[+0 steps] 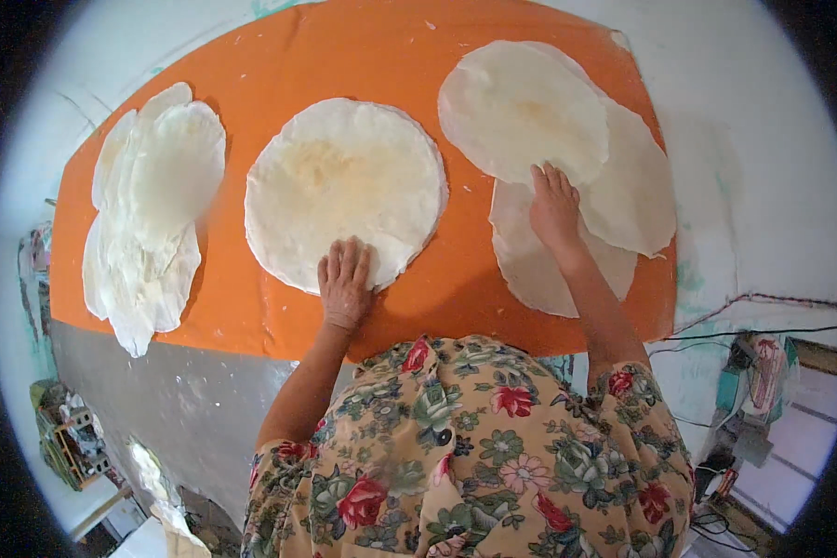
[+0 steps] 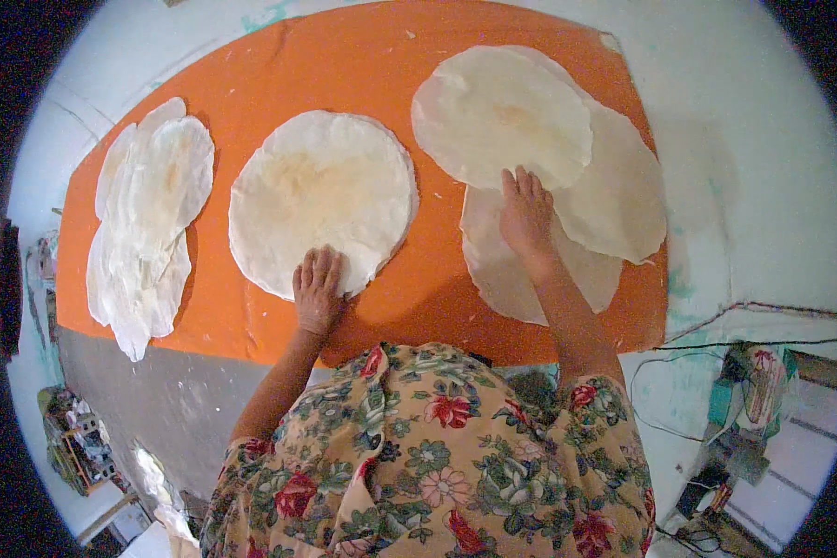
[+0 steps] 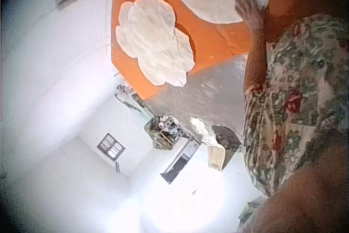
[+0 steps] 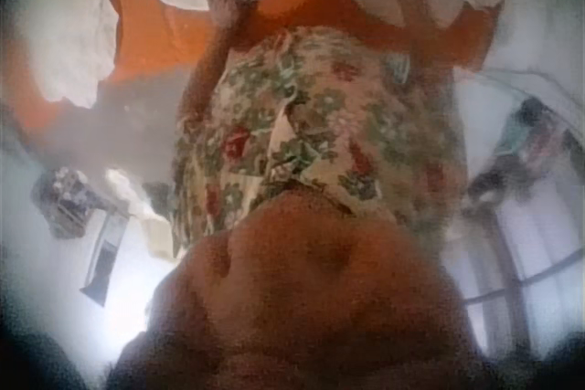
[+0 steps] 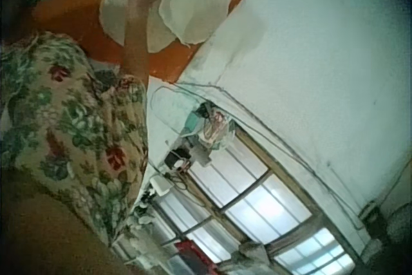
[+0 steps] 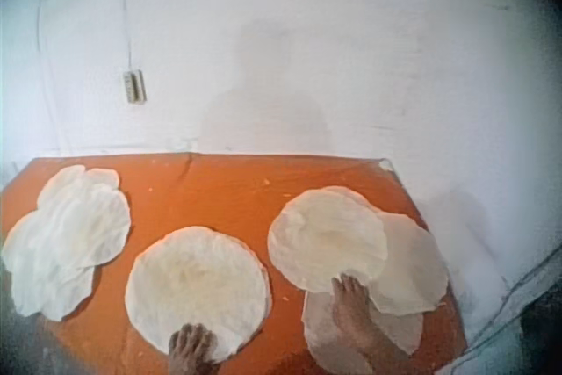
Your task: The person peels apart thin circular dough wrappers by hand on an orange table and restacks them onto a pile on a digital scale.
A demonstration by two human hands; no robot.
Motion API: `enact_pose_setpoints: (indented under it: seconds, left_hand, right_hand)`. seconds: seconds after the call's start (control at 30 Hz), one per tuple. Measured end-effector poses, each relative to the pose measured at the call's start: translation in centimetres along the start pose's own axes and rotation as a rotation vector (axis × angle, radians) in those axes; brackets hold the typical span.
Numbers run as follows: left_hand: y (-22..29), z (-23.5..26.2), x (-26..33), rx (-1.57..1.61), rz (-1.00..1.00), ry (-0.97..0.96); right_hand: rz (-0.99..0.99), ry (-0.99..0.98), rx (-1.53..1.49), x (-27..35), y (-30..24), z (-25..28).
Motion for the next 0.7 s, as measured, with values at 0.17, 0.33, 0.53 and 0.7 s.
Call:
enact_pose_setpoints:
  seconds: [0.17, 0.33, 0.53, 0.7]
  left_hand:
    - [1.1, 0.0, -0.9, -0.03, -0.038, -0.113]
    - [0.6, 1.3, -0.5, 0.085, -0.019, -0.084]
    - [-1.2, 1.1, -0.3, 0.102, -0.043, -0.087]
    - [-1.6, 0.3, 0.9, 0.098, -0.079, -0.094]
  right_hand:
    - [0.042, -0.017, 0.1, -3.3, 0.8, -3.7]
    - [0.103, -0.012, 0.076, -5.0, -0.9, -3.8]
    - [0.008, -0.294, -0.042, -12.1, -5.1, 0.1]
    - [0.154, -0.281, -0.261, -17.6, -15.7, 10.0]
Point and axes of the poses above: each hand's wrist, its own x-axis away from the middle knuckle, its own z-axis out of the back of the hand, y = z × x, the point moved 5 cm from there along -x, towards the middle knuckle, and after that the axes turned 11 degrees about -x, right-handed, at the moved point
